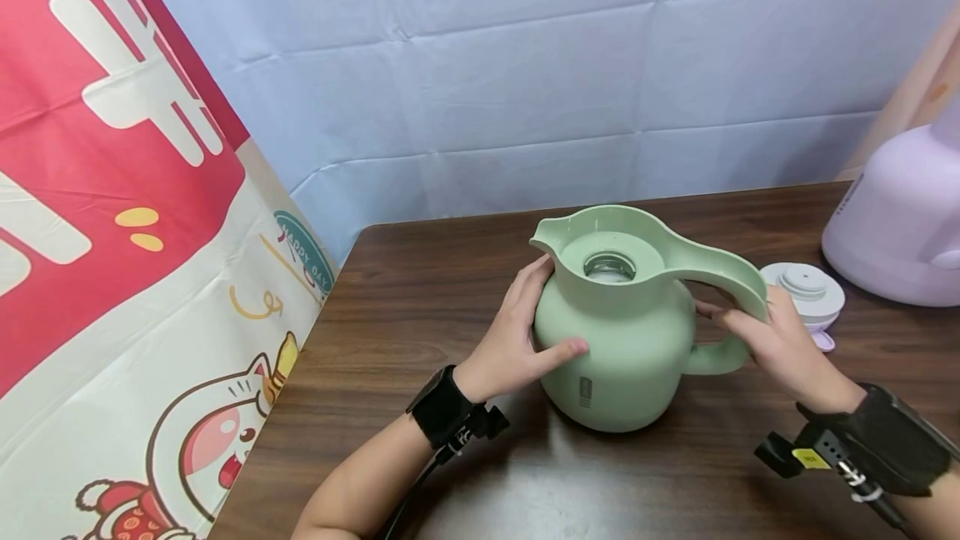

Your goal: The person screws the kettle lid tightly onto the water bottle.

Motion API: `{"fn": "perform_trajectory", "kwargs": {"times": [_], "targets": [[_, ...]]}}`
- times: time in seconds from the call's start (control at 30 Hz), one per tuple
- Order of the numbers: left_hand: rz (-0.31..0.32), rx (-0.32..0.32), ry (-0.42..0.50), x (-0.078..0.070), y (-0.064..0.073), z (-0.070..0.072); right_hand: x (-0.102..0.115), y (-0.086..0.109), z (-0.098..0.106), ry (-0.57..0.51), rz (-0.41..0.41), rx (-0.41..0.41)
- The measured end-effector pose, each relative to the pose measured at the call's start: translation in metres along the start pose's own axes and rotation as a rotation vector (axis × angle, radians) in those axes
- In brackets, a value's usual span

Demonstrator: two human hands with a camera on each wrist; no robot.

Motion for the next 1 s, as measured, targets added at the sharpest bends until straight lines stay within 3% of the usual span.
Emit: {"fn": "perform_trajectory", "kwargs": {"times": [0.2,0.33,0.57,1.0], "targets": [[0.038,-0.015,-0.048,-0.004,0.007,0.0,0.001,0.0,0.0,-0.046,0.033,0.023],[0.05,-0.025,-0.078,-0.008,0.01,0.0,0.002,0.0,-0.001,-0.021,0.049,0.055],[0.067,-0.042,-0.103,-0.016,0.016,0.001,0.0,0.002,0.0,0.028,-0.017,0.02],[0.084,-0.052,-0.118,-0.022,0.023,0.002,-0.001,0.004,-0.004,0.0,-0.032,0.101]]}}
Point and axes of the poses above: each hand's wrist, its own y-axis away from the middle knuckle, its own z-axis out of the back of the hand, x = y × z, the point moved 7 cm from there along -y, towards the middle knuckle, and after that the axes turned 7 degrees about -z, right-handed, at the moved point
